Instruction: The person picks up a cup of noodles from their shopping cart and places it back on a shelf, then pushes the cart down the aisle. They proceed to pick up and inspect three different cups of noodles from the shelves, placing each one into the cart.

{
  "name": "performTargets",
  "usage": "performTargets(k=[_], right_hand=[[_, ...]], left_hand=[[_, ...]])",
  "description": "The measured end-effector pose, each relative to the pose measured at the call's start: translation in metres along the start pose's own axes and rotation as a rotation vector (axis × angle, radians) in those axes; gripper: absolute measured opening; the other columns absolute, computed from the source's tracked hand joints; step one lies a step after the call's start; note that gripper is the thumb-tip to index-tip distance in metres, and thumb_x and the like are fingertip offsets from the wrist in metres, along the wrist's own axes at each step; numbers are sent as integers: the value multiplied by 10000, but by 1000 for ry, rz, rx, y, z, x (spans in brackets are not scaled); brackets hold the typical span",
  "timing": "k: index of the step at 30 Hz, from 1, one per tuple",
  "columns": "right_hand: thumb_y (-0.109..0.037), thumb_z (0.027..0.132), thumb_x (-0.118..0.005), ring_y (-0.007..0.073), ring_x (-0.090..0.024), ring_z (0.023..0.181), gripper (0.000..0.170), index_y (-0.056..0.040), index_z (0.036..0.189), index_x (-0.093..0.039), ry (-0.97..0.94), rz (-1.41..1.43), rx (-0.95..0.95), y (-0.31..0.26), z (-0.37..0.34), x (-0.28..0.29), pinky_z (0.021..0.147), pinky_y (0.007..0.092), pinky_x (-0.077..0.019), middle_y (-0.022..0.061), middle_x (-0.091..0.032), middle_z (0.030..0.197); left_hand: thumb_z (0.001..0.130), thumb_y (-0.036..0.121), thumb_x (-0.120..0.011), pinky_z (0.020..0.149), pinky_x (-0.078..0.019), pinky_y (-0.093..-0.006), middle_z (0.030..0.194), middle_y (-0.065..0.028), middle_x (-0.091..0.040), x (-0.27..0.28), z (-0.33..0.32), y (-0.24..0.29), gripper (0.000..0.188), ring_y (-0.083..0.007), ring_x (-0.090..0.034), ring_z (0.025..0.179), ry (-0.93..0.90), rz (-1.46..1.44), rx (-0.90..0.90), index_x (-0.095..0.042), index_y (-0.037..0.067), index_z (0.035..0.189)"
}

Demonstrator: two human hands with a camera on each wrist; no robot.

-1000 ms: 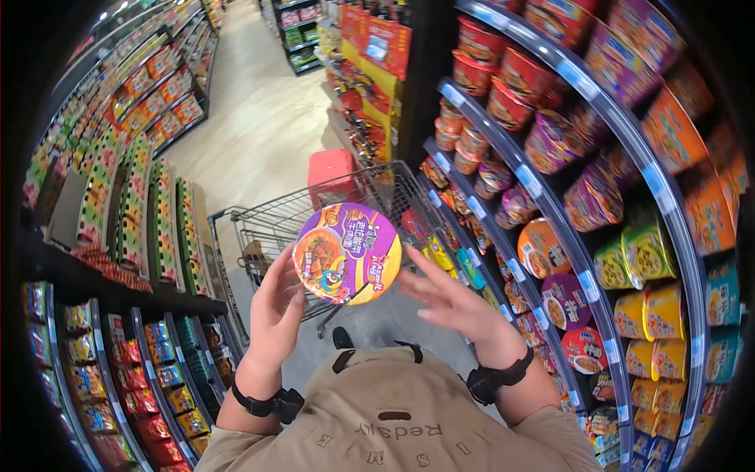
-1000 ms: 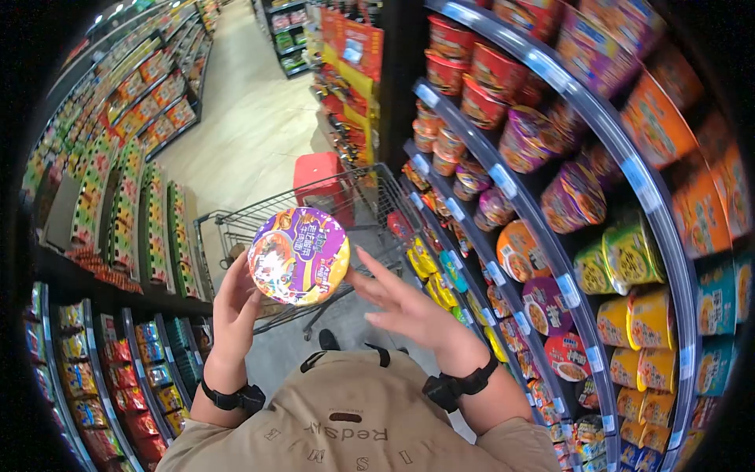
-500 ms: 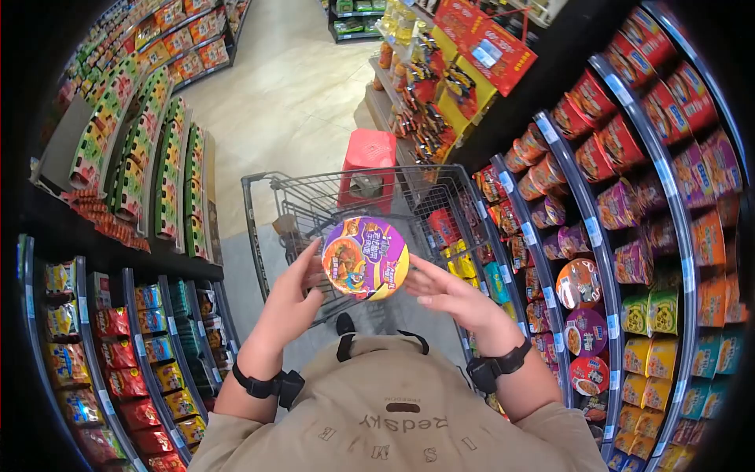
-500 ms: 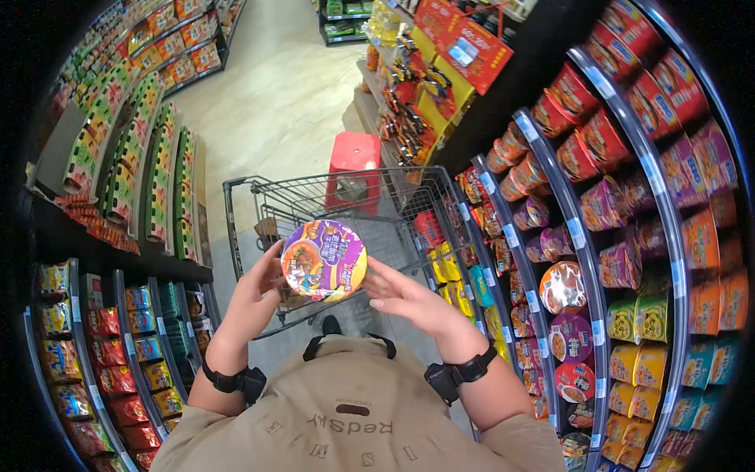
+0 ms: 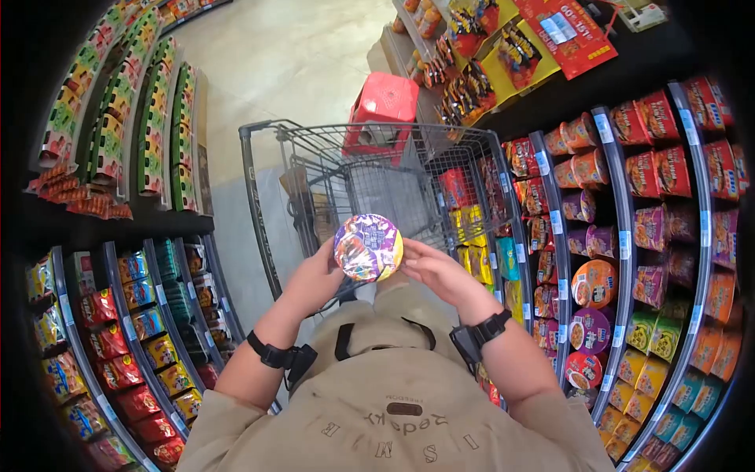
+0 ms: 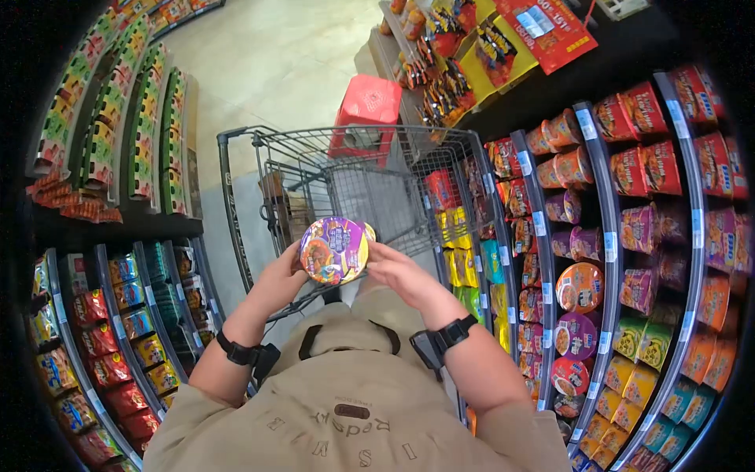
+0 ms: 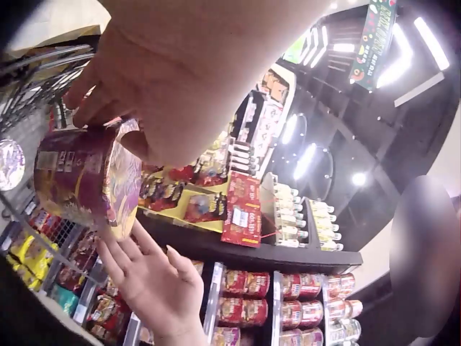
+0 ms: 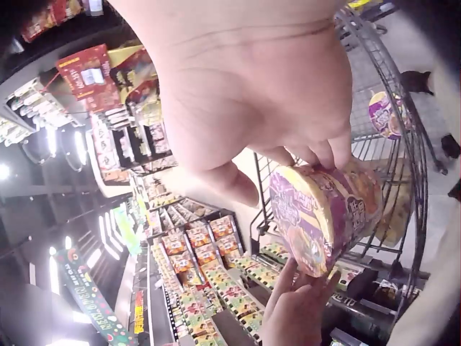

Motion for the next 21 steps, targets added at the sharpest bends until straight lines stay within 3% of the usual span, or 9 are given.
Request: performTargets(k=[3, 6, 7, 10, 12, 14, 17, 19, 21], right_hand=[[-130, 1003, -568, 194, -446, 1442, 680, -31, 1625, -313, 50, 36, -76, 11, 25, 21, 1201, 381, -335, 93, -477, 1572], [-112, 1010, -548, 188, -493, 1402, 653, -31, 1618, -325, 53, 81, -101, 27, 58, 49, 1180, 367, -366, 87, -520, 1529], [-103, 1013, -542, 167, -524, 1362, 579, -47, 1573, -410, 96, 93, -130, 29, 66, 56, 1142, 336, -400, 60, -577, 1464], [-105, 992, -556, 152, -562, 1290, 493, -67, 1482, -521, 166, 109, -174, 37, 92, 79, 1087, 315, -426, 29, -628, 1378], [-112, 983, -571, 151, -560, 1280, 508, -47, 1483, -514, 186, 107, -240, 45, 110, 95, 1089, 315, -421, 41, -625, 1376], [-118, 973, -586, 149, -559, 1269, 526, -28, 1485, -506, 204, 103, -305, 58, 131, 111, 1090, 314, -415, 53, -622, 1374], [-135, 949, -601, 140, -572, 1209, 522, -48, 1459, -534, 298, -42, -452, 87, 157, 138, 1042, 308, -422, 35, -635, 1321], [-138, 907, -606, 167, -630, 1114, 450, 18, 1328, -612, 321, -70, -418, 90, 167, 144, 938, 321, -492, 84, -687, 1216], [-131, 907, -609, 180, -638, 1100, 454, 35, 1329, -605, 331, -151, -466, 98, 179, 156, 932, 326, -499, 105, -688, 1209]], left_hand=[[949, 168, -605, 1029, -501, -446, 1286, -289, -666, -10, 22, -21, 598, -417, -639, 1222, 24, 246, 84, -434, -3, 1495], [950, 170, -605, 1014, -505, -457, 1241, -297, -674, -20, 48, -30, 528, -433, -641, 1198, -15, 248, 120, -478, -30, 1423], [945, 166, -608, 1002, -504, -475, 1212, -309, -674, -23, 56, -33, 473, -452, -639, 1174, -9, 216, 138, -510, -45, 1357], [936, 152, -613, 1005, -500, -482, 1206, -318, -672, -31, 86, -58, 458, -458, -636, 1170, -29, 253, 159, -520, -52, 1335], [938, 164, -609, 996, -506, -491, 1195, -322, -675, -35, 102, -72, 453, -472, -640, 1152, -34, 275, 162, -523, -60, 1322], [968, 214, -637, 1016, -515, -429, 1266, -278, -680, -38, 122, -86, 521, -386, -658, 1211, -95, 363, 342, -519, -56, 1398], [955, 273, -642, 980, -526, -446, 1208, -289, -693, -49, 148, -121, 528, -417, -668, 1162, -81, 431, 504, -543, -57, 1355], [947, 295, -646, 970, -529, -451, 1193, -290, -698, -62, 161, -149, 540, -420, -673, 1146, -95, 444, 556, -545, -62, 1339], [938, 317, -650, 960, -532, -455, 1178, -290, -703, -71, 170, -165, 553, -424, -679, 1129, -107, 455, 603, -548, -67, 1323]])
Point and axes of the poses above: each hand's wrist, its own z-axis towards the middle knuckle, its own x-axis out of the back of the hand, y = z × x, the point moved 3 cm from there along z, towards the middle knuckle
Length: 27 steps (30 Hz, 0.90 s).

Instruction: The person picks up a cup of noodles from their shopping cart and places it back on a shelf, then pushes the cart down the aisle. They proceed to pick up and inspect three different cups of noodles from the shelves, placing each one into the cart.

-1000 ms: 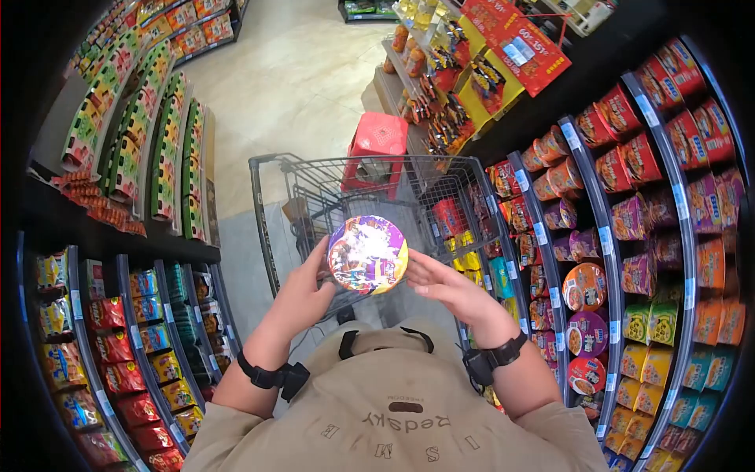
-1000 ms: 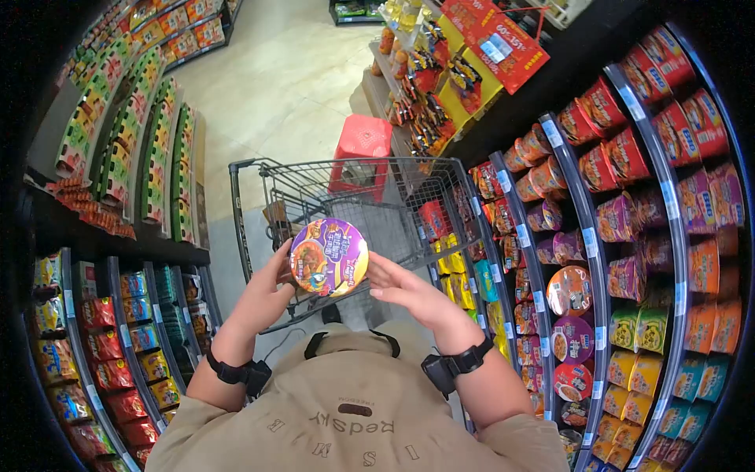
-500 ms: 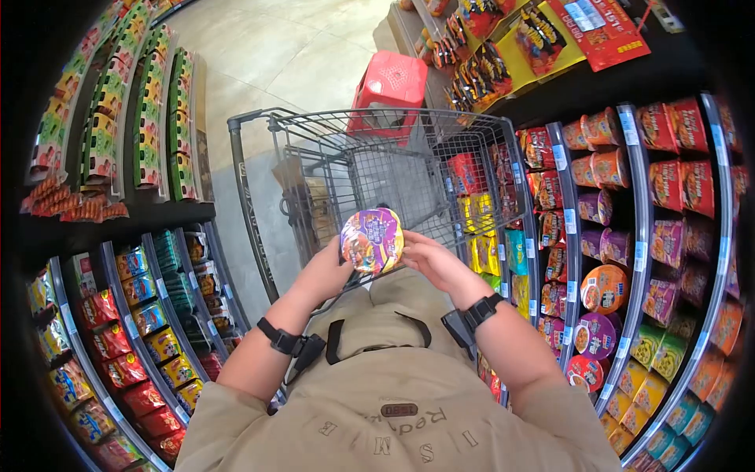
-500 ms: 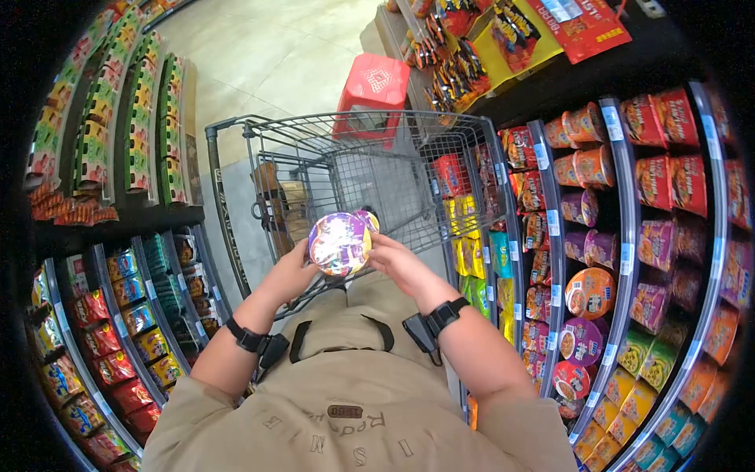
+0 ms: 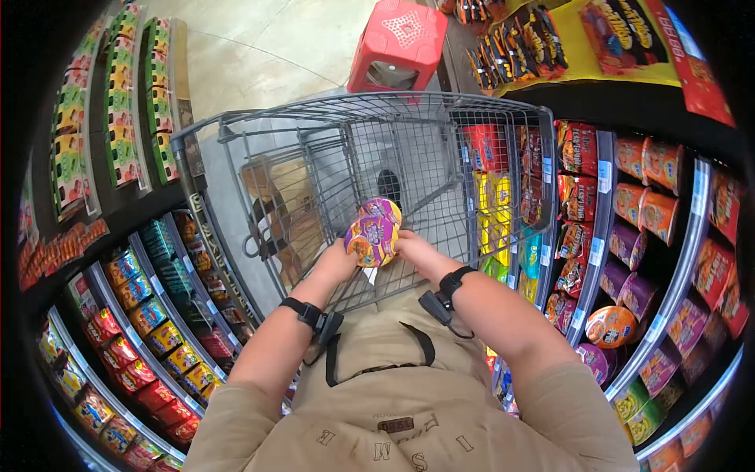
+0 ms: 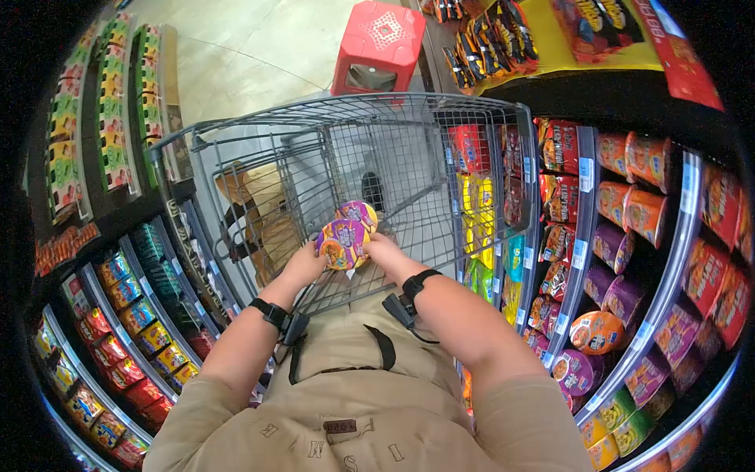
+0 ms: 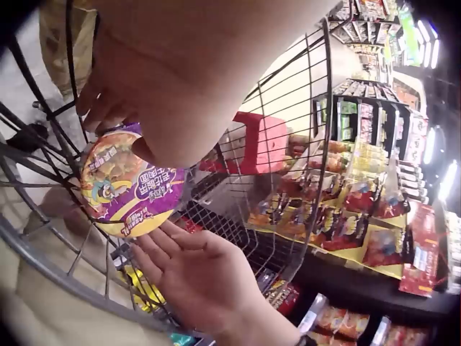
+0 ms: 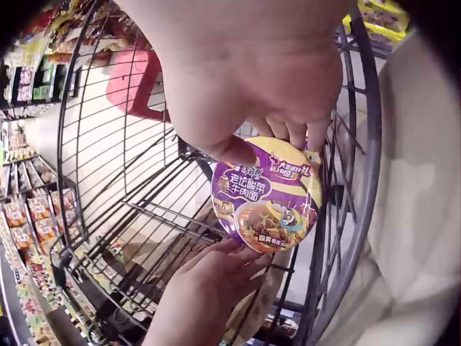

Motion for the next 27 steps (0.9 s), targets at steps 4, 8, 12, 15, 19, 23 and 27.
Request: performTargets(k=[4, 8, 12, 15, 19, 23, 27], right_hand=[[-107, 919, -626, 212, -647, 1099, 501, 68, 1382, -550, 8, -75, -24, 8, 28, 15, 933, 336, -512, 142, -684, 1221], [-99, 934, -638, 223, -646, 1130, 541, 78, 1426, -500, -74, 21, 0, 37, 67, 34, 956, 336, -514, 153, -675, 1253], [-76, 951, -630, 234, -641, 1176, 572, 86, 1470, -454, -86, 14, 3, 29, 67, 39, 1005, 335, -503, 170, -658, 1307], [-59, 954, -624, 235, -633, 1200, 581, 85, 1486, -442, -114, 35, 20, 23, 64, 36, 1025, 333, -493, 169, -654, 1325], [-35, 943, -546, 217, -626, 1206, 538, 58, 1469, -495, -75, -23, 19, 18, 59, 32, 1004, 337, -487, 125, -657, 1342], [-38, 948, -538, 212, -640, 1186, 552, 57, 1487, -470, -54, 36, 31, 11, 53, 29, 966, 337, -508, 126, -658, 1337], [-59, 945, -570, 228, -638, 1187, 575, 72, 1491, -444, -91, 40, 31, 26, 69, 34, 984, 340, -506, 139, -658, 1331]], left_hand=[[935, 312, -604, 985, -520, -515, 1159, -344, -683, -20, 19, 2, 487, -483, -658, 1125, -26, -37, 78, -559, -67, 1237], [938, 286, -617, 974, -519, -531, 1139, -364, -677, -29, 28, 7, 457, -495, -659, 1110, -63, -102, 90, -547, -73, 1213], [935, 260, -632, 975, -511, -541, 1129, -371, -674, -33, 39, 11, 440, -495, -655, 1118, -46, -86, 166, -526, -75, 1199], [936, 260, -629, 976, -512, -531, 1145, -363, -674, -34, 45, 8, 447, -494, -654, 1121, -32, -87, 184, -520, -65, 1222], [920, 271, -632, 908, -537, -476, 1071, -287, -720, -35, 53, 3, 553, -425, -696, 1053, 4, -40, 184, -508, -82, 1328], [922, 278, -625, 921, -534, -473, 1082, -287, -719, -33, 58, -1, 558, -433, -692, 1063, 35, -126, 141, -511, -72, 1341], [927, 289, -628, 949, -539, -442, 1152, -286, -713, -29, 51, 7, 577, -433, -686, 1113, -14, -98, 52, -507, -64, 1366]])
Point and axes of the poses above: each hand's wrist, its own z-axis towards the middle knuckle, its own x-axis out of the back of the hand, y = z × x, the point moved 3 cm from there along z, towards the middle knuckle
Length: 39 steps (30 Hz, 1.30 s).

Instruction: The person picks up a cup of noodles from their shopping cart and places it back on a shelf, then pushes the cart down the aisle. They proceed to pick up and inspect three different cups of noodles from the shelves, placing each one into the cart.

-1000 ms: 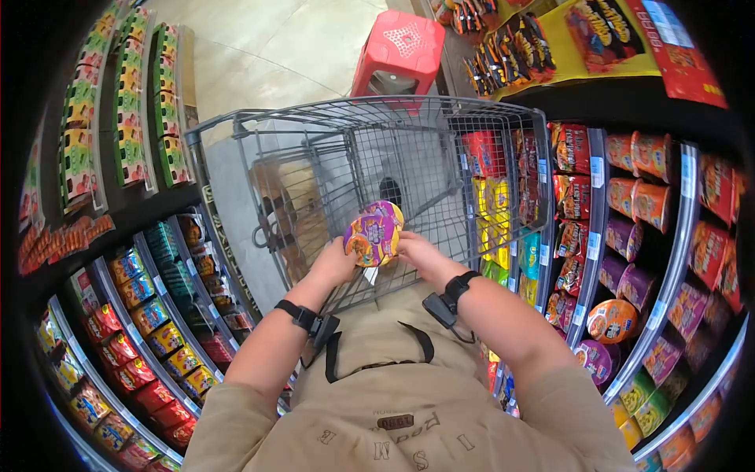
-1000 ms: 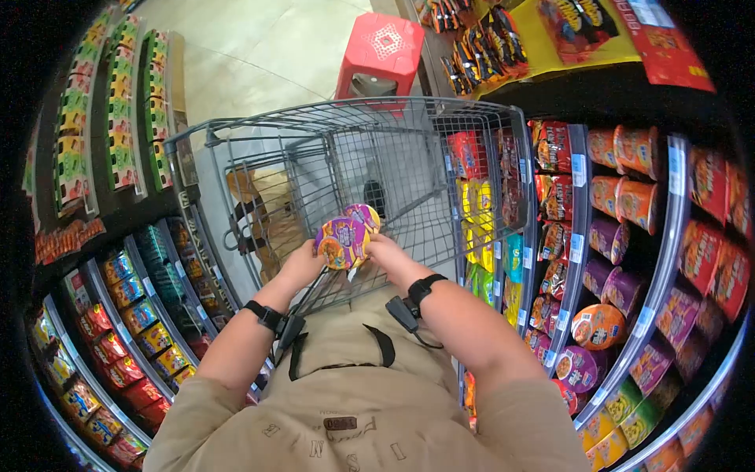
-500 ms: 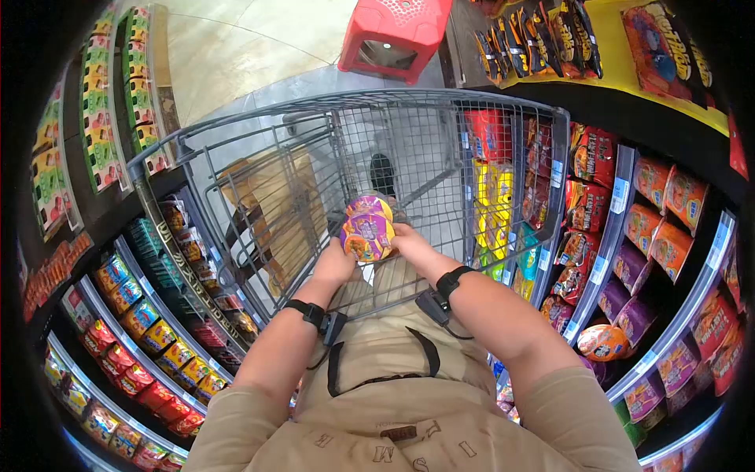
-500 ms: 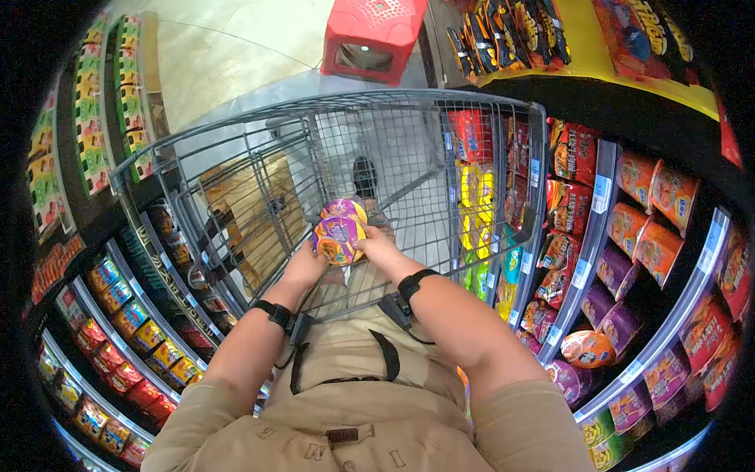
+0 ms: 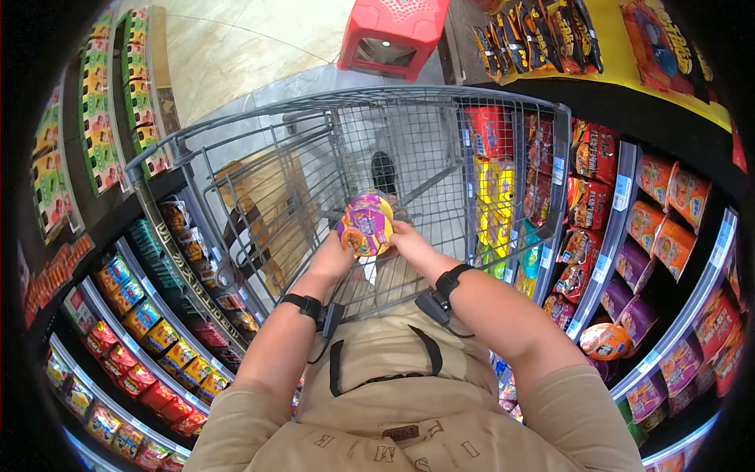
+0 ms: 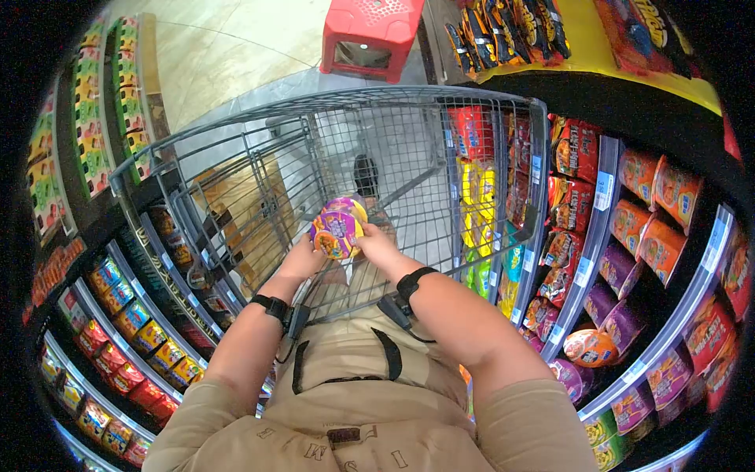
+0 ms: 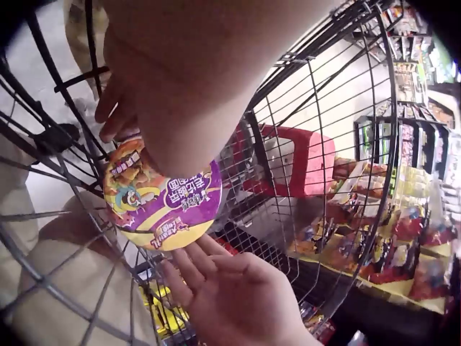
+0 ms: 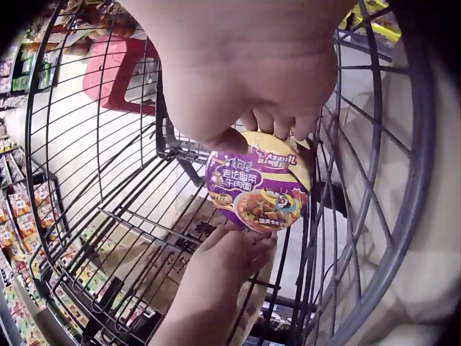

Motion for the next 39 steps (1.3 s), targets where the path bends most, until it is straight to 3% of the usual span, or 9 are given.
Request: performTargets(k=[4, 6, 9, 14, 19, 22, 24, 28, 39], right_hand=[[-72, 923, -611, 241, -638, 1173, 579, 81, 1462, -469, 48, 60, -36, -15, -15, 3, 985, 334, -499, 152, -670, 1299], [-84, 917, -623, 232, -656, 1124, 559, 77, 1438, -496, 59, 55, -11, -28, -28, -1, 952, 334, -509, 158, -687, 1249], [-108, 917, -631, 217, -667, 1062, 538, 66, 1414, -521, 114, 8, -33, -40, -48, -7, 917, 337, -520, 152, -699, 1195], [-147, 956, -603, 215, -659, 1021, 499, 55, 1405, -521, 147, 30, -4, -44, -69, -10, 890, 349, -519, 148, -690, 1178], [-101, 1019, -452, 302, -541, 1387, 467, 34, 1467, -456, 43, 31, 23, -78, -142, -11, 1158, 416, -441, 211, -548, 1491], [-130, 1036, -449, 298, -534, 1392, 457, 29, 1465, -457, 64, 111, 121, -81, -184, 8, 1157, 428, -436, 210, -548, 1490], [-144, 1041, -449, 295, -532, 1393, 454, 26, 1462, -457, 84, 181, 193, -73, -213, 20, 1161, 431, -430, 208, -542, 1497], [-183, 1054, -446, 291, -528, 1395, 442, 17, 1449, -461, 142, 334, 337, -34, -273, 35, 1167, 429, -421, 205, -523, 1514], [-85, 976, -529, 295, -562, 1349, 444, 28, 1403, -482, 325, 641, 393, 140, -366, 46, 1130, 420, -457, 201, -563, 1457]], left_hand=[[943, 285, -612, 967, -539, -428, 1210, -276, -705, -6, -1, -10, 583, -432, -678, 1139, -27, -46, -168, -496, -60, 1398], [964, 222, -566, 915, -533, -519, 1116, -317, -698, 5, -15, 1, 460, -482, -665, 1056, 2, -45, -151, -521, -58, 1327], [927, 196, -567, 956, -547, -434, 1194, -259, -714, 22, -29, 12, 634, -418, -690, 1107, -29, 21, -111, -435, -37, 1501], [938, 152, -559, 902, -555, -484, 1089, -277, -719, 64, -88, 28, 588, -439, -693, 1020, 115, 22, -269, -458, -72, 1471], [944, 166, -606, 1006, -523, -417, 1302, -240, -677, 104, -159, 18, 599, -367, -668, 1180, 18, -14, -427, -471, -18, 1497], [963, 123, -595, 984, -528, -390, 1275, -215, -693, 121, -200, -3, 548, -320, -685, 1134, 88, -14, -469, -489, 0, 1487], [969, 168, -597, 994, -530, -420, 1275, -253, -681, 132, -219, -17, 533, -383, -677, 1153, 135, -41, -484, -505, -13, 1462], [997, 147, -615, 947, -536, -363, 1201, -162, -707, 139, -253, -43, 484, -268, -693, 1046, 190, -85, -512, -522, 30, 1458], [1017, 167, -599, 938, -552, -390, 1262, -176, -699, 123, -267, -39, 482, -294, -695, 1092, 133, 121, -629, -504, 32, 1470]])
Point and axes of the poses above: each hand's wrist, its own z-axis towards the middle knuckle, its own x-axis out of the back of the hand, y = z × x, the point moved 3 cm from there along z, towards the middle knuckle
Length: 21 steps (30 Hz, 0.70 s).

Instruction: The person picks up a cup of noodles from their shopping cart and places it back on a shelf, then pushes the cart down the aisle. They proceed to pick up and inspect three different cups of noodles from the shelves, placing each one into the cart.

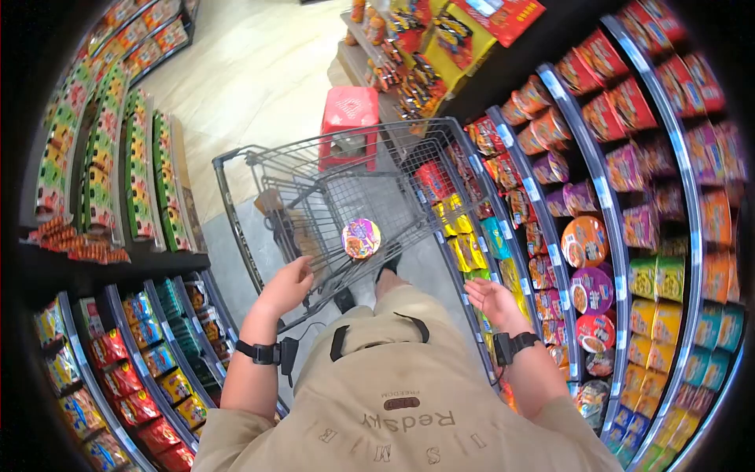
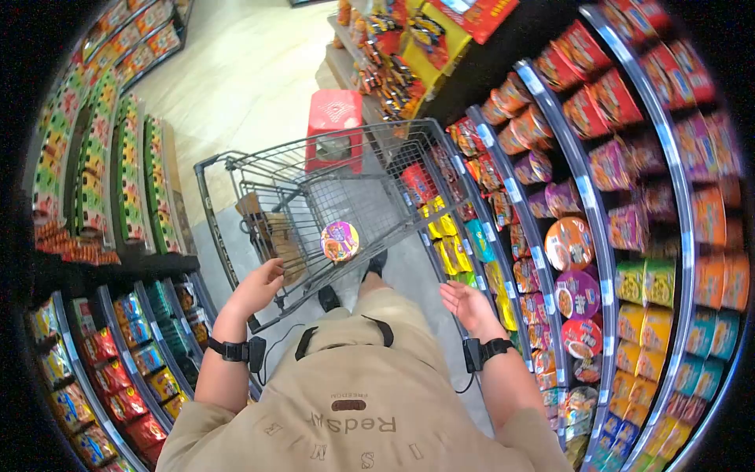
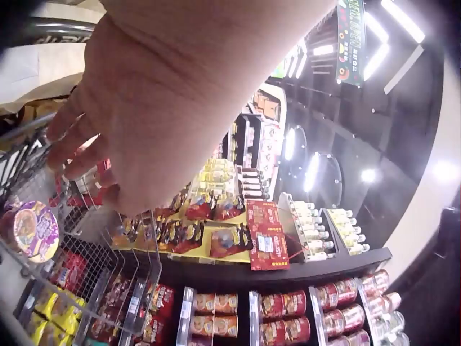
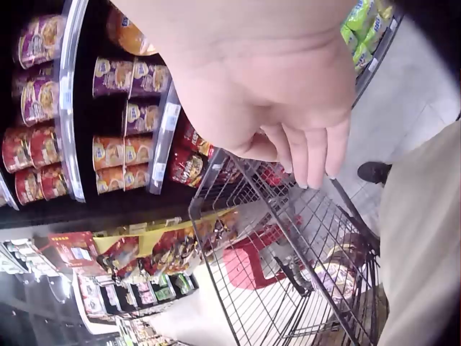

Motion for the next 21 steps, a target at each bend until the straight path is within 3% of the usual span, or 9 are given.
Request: performTargets(k=[3, 6, 12, 21], right_hand=[[-95, 980, -526, 293, -565, 1350, 436, 23, 1399, -497, 28, 70, 58, 16, -17, 24, 1125, 424, -460, 193, -573, 1450], [-123, 1002, -506, 312, -583, 1334, 405, 15, 1383, -523, 38, 116, 119, 31, -30, 48, 1118, 443, -459, 187, -595, 1428], [-155, 1044, -478, 313, -585, 1330, 364, -3, 1368, -541, 77, 251, 180, 63, -66, 115, 1116, 458, -457, 199, -605, 1416], [-150, 1028, -480, 323, -629, 1266, 358, 8, 1341, -552, 171, 519, 337, 132, -155, 277, 1101, 456, -489, 212, -633, 1373]], left_hand=[[1015, 149, -589, 921, -555, -390, 1249, -182, -696, -6, 5, 27, 487, -279, -697, 1058, -48, 64, -42, -496, 23, 1475], [988, 161, -608, 959, -548, -407, 1244, -231, -697, -18, 16, 49, 481, -345, -700, 1110, -103, 14, -107, -542, 7, 1439], [991, 156, -606, 927, -552, -396, 1239, -225, -695, -50, 18, 145, 496, -316, -708, 1069, -120, 220, -230, -526, -15, 1450], [971, 157, -630, 929, -545, -385, 1224, -178, -713, -192, 30, 249, 503, -289, -715, 1039, -245, 337, -322, -538, 14, 1445]])
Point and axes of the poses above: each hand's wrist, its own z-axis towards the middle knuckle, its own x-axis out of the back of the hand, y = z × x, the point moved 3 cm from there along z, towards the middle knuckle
